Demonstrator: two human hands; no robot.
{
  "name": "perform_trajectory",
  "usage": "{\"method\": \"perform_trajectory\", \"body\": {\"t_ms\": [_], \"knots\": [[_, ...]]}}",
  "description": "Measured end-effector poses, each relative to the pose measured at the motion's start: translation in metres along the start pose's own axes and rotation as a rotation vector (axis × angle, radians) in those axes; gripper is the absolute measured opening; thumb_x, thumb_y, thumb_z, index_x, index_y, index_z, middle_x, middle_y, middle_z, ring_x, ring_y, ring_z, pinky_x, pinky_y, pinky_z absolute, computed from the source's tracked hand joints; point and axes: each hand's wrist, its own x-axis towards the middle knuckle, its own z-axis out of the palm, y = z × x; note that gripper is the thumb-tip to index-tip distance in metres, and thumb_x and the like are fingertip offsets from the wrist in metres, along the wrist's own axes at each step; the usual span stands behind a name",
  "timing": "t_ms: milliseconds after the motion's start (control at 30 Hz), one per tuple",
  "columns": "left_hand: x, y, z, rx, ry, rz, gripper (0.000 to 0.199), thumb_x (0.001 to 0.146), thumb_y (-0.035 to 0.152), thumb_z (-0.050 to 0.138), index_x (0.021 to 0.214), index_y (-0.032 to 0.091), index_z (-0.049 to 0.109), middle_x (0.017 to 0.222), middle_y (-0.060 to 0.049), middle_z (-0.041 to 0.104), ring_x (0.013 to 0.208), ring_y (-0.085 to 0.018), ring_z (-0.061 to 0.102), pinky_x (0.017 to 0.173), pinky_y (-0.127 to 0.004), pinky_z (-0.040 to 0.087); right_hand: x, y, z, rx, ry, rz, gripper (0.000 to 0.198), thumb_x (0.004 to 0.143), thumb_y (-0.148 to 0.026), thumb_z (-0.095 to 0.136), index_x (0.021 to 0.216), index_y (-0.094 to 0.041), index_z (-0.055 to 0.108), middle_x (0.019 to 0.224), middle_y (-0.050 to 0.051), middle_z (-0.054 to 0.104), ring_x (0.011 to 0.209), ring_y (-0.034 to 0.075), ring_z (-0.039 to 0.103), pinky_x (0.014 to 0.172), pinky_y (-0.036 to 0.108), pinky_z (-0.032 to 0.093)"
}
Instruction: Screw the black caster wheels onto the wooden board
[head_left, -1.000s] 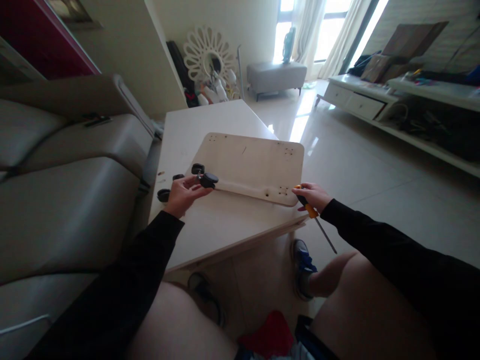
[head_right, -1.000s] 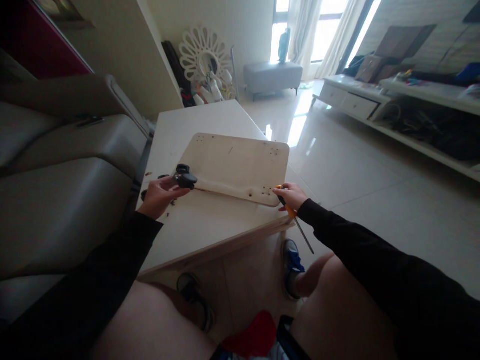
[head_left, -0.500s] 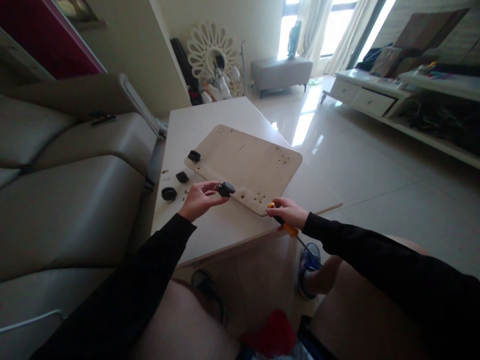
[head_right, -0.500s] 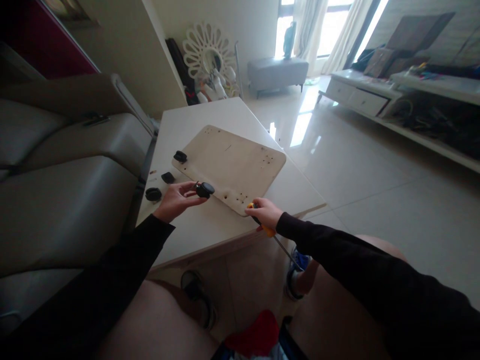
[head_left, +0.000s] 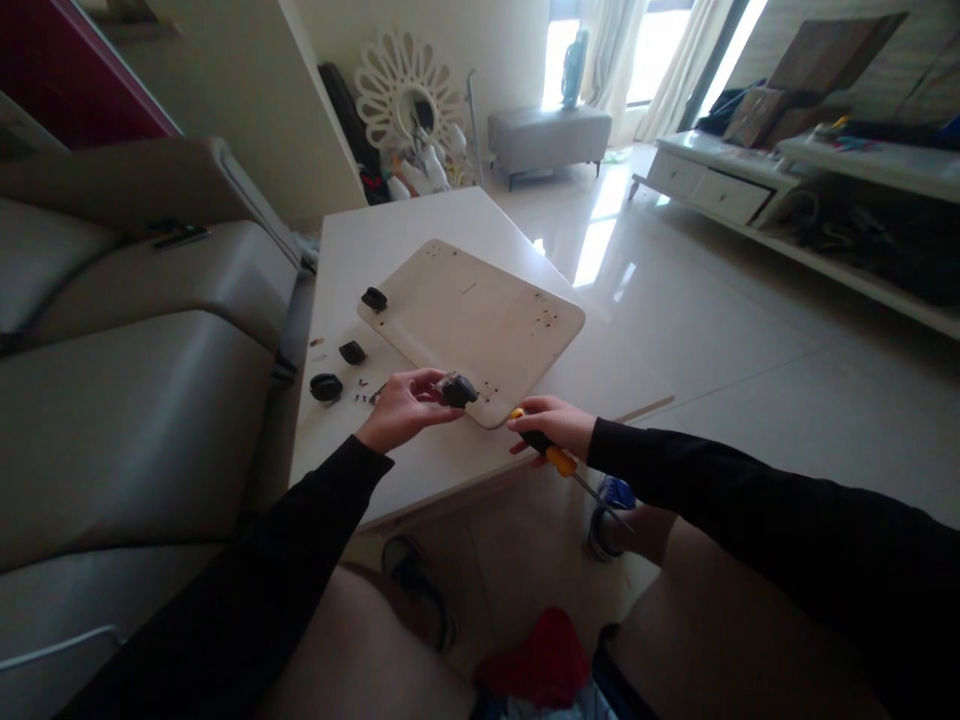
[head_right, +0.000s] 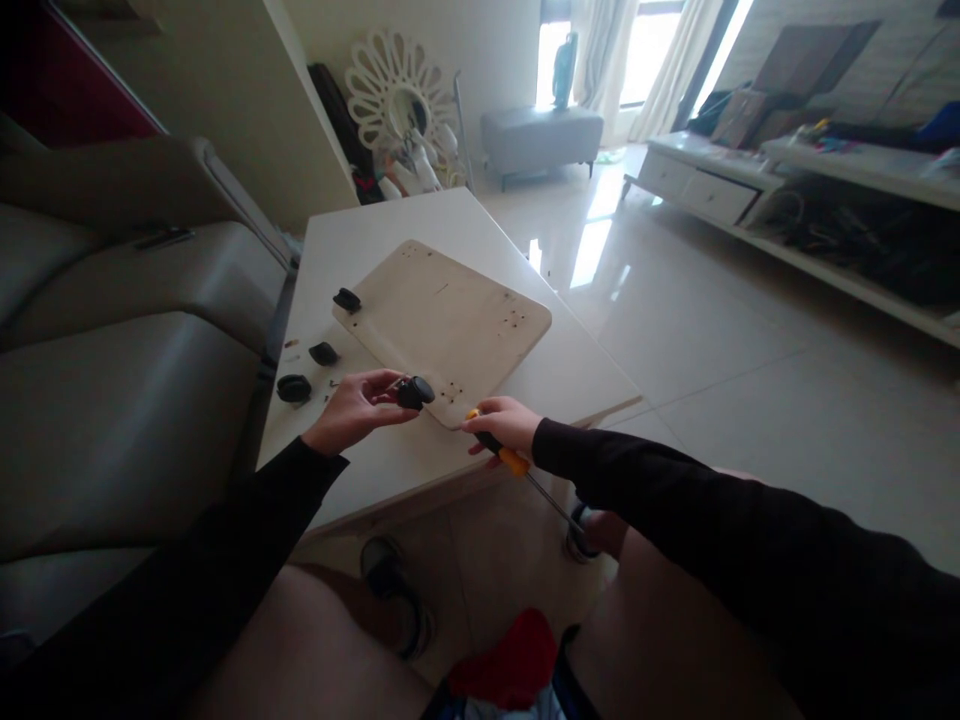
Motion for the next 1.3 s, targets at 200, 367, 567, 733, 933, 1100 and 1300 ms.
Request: {"method": "perform_trajectory", "body": {"t_ms": [200, 367, 567, 733, 933, 1100, 1300], "knots": [[-0.001, 0.005, 0.002, -0.041, 0.009, -0.013, 0.042, 0.052, 0.023, 0.097, 0.091, 0.018, 0.081, 0.086, -0.007, 0.077, 0.073, -0.020, 0.067, 0.078, -0.038, 0.058, -0.007, -0.021, 0.001, -0.003, -0.025, -0.145, 0.024, 0.078, -0.024, 0.080, 0.086, -0.016, 0.059, 0.082, 0.003, 0.064, 0.065, 0.017, 0.071, 0.040, 0.024, 0.057], [0.003, 0.001, -0.001, -0.049, 0.008, -0.053, 0.040, 0.054, 0.024, 0.097, 0.091, 0.019, 0.081, 0.086, -0.007, 0.077, 0.074, -0.021, 0.069, 0.080, -0.039, 0.058, -0.006, -0.042, -0.007, 0.106, 0.023, -0.345, 0.026, 0.077, -0.029, 0.079, 0.084, -0.018, 0.057, 0.079, 0.001, 0.059, 0.069, 0.018, 0.071, 0.049, 0.028, 0.064], [0.009, -0.006, -0.001, -0.056, 0.053, -0.123, 0.040, 0.056, 0.023, 0.096, 0.092, 0.018, 0.080, 0.093, -0.009, 0.078, 0.088, -0.026, 0.073, 0.092, -0.045, 0.058, -0.002, -0.045, -0.023, 0.236, 0.120, -0.426, 0.032, 0.073, -0.034, 0.078, 0.084, -0.019, 0.053, 0.088, 0.002, 0.061, 0.066, 0.015, 0.068, 0.050, 0.030, 0.064], [0.015, -0.012, -0.003, -0.021, 0.106, -0.143, 0.044, 0.056, 0.022, 0.096, 0.097, 0.018, 0.079, 0.094, -0.009, 0.077, 0.086, -0.025, 0.072, 0.090, -0.043, 0.059, -0.015, -0.047, -0.026, 0.267, 0.113, -0.463, 0.035, 0.070, -0.036, 0.081, 0.084, -0.020, 0.053, 0.089, 0.002, 0.062, 0.066, 0.016, 0.069, 0.050, 0.032, 0.064], [0.015, -0.024, -0.001, 0.193, 0.202, 0.064, 0.065, 0.055, 0.017, 0.096, 0.116, 0.021, 0.075, 0.097, -0.007, 0.073, 0.092, -0.024, 0.068, 0.093, -0.037, 0.057, -0.022, -0.045, -0.017, 0.236, 0.074, -0.461, 0.030, 0.072, -0.036, 0.079, 0.082, -0.020, 0.055, 0.078, -0.001, 0.059, 0.066, 0.016, 0.069, 0.052, 0.031, 0.064], [0.016, -0.021, 0.001, 0.382, 0.095, 0.202, 0.061, 0.066, 0.023, 0.090, 0.123, 0.022, 0.067, 0.114, -0.008, 0.072, 0.100, -0.025, 0.070, 0.095, -0.042, 0.057, -0.026, -0.041, -0.011, 0.099, 0.018, -0.564, 0.032, 0.075, -0.040, 0.078, 0.084, -0.020, 0.055, 0.074, -0.003, 0.058, 0.067, 0.012, 0.063, 0.056, 0.026, 0.057], [0.031, -0.007, 0.001, 0.482, -0.064, 0.377, 0.057, 0.073, 0.021, 0.084, 0.125, 0.022, 0.061, 0.121, -0.009, 0.071, 0.109, -0.025, 0.070, 0.094, -0.042, 0.060, -0.029, -0.009, 0.015, -0.549, -0.141, -1.012, 0.022, 0.092, -0.037, 0.069, 0.094, -0.016, 0.062, 0.084, 0.001, 0.065, 0.072, 0.009, 0.053, 0.067, 0.022, 0.042]]}}
